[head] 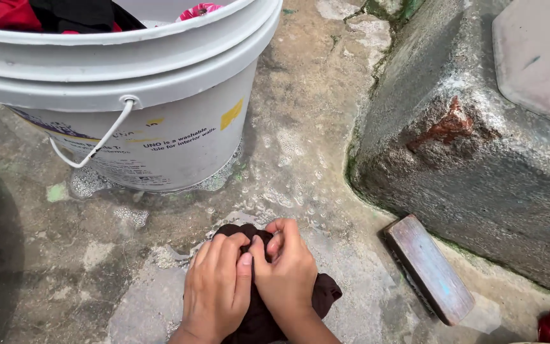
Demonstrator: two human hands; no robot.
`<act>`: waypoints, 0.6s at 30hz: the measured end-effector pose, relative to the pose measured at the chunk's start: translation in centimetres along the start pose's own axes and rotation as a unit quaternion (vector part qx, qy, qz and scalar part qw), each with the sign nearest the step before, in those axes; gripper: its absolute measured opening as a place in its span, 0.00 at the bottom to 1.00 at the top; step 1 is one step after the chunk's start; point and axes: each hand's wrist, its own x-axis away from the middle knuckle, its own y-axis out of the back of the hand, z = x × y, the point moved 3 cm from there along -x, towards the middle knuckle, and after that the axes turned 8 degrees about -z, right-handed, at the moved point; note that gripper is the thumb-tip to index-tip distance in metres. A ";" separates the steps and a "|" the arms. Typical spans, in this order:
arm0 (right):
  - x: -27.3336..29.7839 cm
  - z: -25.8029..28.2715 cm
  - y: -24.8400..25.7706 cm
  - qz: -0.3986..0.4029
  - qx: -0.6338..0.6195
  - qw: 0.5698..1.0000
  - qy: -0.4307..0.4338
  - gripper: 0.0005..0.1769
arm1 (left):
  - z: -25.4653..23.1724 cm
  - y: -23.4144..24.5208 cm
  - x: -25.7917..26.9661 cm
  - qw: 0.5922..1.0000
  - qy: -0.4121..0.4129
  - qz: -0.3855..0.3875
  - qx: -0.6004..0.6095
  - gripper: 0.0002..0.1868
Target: Scrubbing a brown garment with a soap bar and water in a bucket and on the floor.
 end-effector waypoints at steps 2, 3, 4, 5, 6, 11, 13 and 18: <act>-1.0 4.3 3.2 -0.086 0.091 0.971 0.204 0.18 | -4.2 2.1 -0.9 0.970 -0.190 -0.019 -0.153 0.21; -0.7 3.0 3.3 -0.079 0.096 0.971 0.203 0.18 | -5.7 2.4 -1.4 0.971 -0.183 -0.017 -0.153 0.21; 0.1 2.4 3.4 -0.138 0.172 0.922 0.318 0.15 | -5.9 2.6 -2.1 0.997 0.070 0.032 -0.019 0.20; 0.5 2.1 2.7 -0.202 0.235 0.849 0.427 0.13 | -5.9 2.7 -3.0 0.942 0.309 0.070 0.115 0.19; 0.6 2.9 2.1 -0.204 0.232 0.849 0.428 0.13 | -5.8 2.1 -3.3 0.943 0.306 0.068 0.114 0.19; 0.9 7.2 3.8 0.098 -0.253 0.948 -0.168 0.24 | -3.6 -2.1 -0.9 0.830 0.413 -0.083 0.367 0.28; 1.5 5.8 3.6 0.053 -0.269 0.958 -0.090 0.25 | -6.0 -0.2 -1.9 0.900 0.308 -0.073 0.299 0.27; 2.7 -3.6 0.3 -0.061 0.039 0.962 0.264 0.18 | -2.7 -1.2 -2.1 0.991 -0.127 0.025 0.033 0.19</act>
